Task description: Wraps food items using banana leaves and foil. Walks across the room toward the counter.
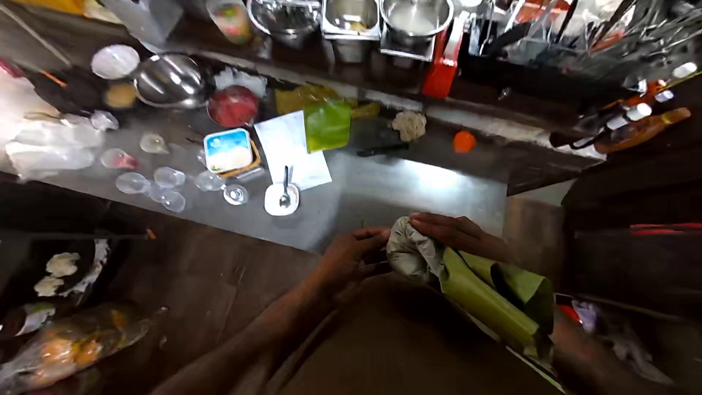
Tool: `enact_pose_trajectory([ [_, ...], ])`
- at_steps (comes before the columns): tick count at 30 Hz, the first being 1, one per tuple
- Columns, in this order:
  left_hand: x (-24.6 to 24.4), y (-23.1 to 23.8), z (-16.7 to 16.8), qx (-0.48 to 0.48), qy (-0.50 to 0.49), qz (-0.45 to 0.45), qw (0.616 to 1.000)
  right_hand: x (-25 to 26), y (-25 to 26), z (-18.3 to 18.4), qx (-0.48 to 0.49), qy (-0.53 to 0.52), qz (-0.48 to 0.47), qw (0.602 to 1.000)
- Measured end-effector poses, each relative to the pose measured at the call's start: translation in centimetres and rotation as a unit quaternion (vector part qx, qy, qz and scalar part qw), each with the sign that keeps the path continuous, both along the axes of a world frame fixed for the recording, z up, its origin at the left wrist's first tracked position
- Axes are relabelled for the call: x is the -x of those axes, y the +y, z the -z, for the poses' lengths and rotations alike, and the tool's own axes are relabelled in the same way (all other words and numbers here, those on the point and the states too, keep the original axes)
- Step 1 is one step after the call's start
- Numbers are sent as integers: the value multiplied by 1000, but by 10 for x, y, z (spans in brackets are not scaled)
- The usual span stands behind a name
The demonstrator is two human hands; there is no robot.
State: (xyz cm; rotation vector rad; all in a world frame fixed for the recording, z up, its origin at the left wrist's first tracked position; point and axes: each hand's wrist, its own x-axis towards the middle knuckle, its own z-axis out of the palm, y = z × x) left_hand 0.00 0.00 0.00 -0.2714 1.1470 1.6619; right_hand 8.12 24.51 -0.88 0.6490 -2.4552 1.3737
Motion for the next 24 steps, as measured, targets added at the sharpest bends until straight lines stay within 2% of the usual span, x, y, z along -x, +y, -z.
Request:
enact_pose_trajectory([
  [4, -14, -11, 3, 16, -16, 54, 998, -22, 4, 4, 9, -49, -46, 998],
  [8, -22, -18, -3, 20, -25, 67, 997, -40, -9, -12, 5, -112, -2, 994],
  [11, -13, -15, -2, 14, -38, 89, 995, -42, -12, -20, 18, -133, -6, 991],
  [17, -5, -5, 4, -10, 5, 167, 986, -40, -6, -27, -19, -127, -45, 991],
  [24, -4, 0, -8, 14, 41, 154, 987, -38, 1, -34, -60, -137, -47, 988],
])
